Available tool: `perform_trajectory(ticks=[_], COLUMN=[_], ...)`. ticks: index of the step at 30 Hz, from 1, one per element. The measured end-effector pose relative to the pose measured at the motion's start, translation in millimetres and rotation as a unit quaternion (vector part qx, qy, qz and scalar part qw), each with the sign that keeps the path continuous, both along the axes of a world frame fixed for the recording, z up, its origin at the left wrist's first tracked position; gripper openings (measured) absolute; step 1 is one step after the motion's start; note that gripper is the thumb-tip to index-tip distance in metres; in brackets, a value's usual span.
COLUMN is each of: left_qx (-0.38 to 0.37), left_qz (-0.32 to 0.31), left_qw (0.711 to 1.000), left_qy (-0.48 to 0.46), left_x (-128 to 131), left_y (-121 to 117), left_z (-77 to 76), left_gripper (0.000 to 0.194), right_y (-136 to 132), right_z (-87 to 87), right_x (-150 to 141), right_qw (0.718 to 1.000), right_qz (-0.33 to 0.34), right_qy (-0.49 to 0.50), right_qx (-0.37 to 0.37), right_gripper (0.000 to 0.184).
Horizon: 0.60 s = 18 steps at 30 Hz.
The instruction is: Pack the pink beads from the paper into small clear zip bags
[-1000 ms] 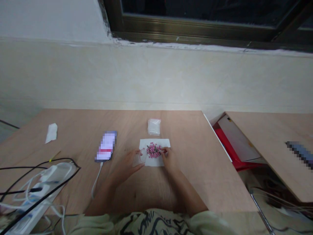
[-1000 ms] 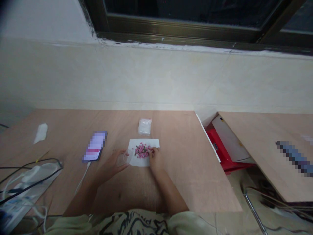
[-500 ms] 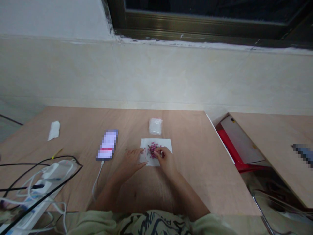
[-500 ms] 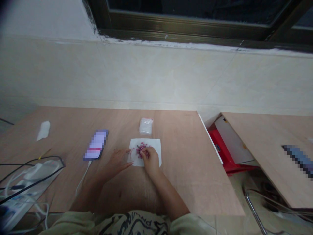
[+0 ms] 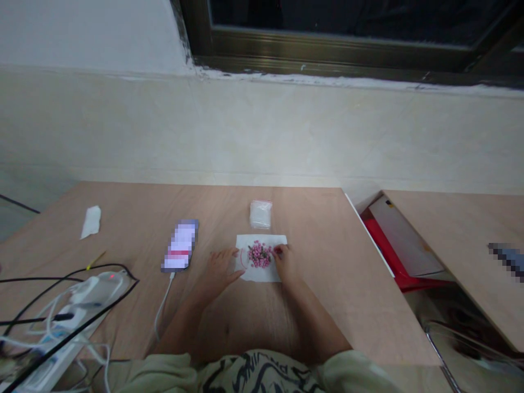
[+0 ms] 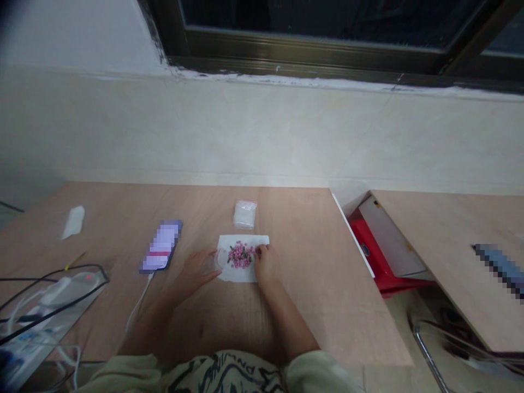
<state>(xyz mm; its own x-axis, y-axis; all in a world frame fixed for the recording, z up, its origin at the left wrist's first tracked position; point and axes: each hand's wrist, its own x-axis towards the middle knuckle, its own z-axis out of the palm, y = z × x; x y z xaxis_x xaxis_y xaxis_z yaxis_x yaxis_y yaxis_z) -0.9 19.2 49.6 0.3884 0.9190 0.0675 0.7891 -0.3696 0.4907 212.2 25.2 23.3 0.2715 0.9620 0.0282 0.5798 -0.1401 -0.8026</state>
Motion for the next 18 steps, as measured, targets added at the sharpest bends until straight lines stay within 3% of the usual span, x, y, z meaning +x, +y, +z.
perform_trajectory(ticks=[3,6,8,13,18], left_qx=[0.003,0.003,0.004,-0.002,0.006], left_qz=[-0.009,-0.005,0.001,0.002,0.009], left_qw=[1.000,1.000,1.000,1.000,1.000], left_qy=[0.014,0.028,0.031,0.030,0.021], left_x=[3.6,7.5,8.5,3.3,-1.1], left_y=[2.1,3.7,3.9,0.7,-5.3], left_z=[0.1,-0.4,-0.4,0.5,-1.7], left_gripper=[0.044,0.044,0.044,0.044,0.044], right_y=[-4.0,-8.1,-8.5,-4.0,-1.4], right_z=[12.8,27.0,28.9,5.7,-10.8], right_x=[-11.7,-28.7,-34.4,-18.7,-8.3], right_qw=[0.999,0.989,0.988,0.999,1.000], right_qz=[0.021,0.101,0.110,-0.010,0.021], right_qy=[0.034,0.086,0.089,0.025,0.008], right_qx=[0.036,0.062,0.065,0.021,0.000], right_gripper=[0.009,0.009,0.012,0.011,0.008])
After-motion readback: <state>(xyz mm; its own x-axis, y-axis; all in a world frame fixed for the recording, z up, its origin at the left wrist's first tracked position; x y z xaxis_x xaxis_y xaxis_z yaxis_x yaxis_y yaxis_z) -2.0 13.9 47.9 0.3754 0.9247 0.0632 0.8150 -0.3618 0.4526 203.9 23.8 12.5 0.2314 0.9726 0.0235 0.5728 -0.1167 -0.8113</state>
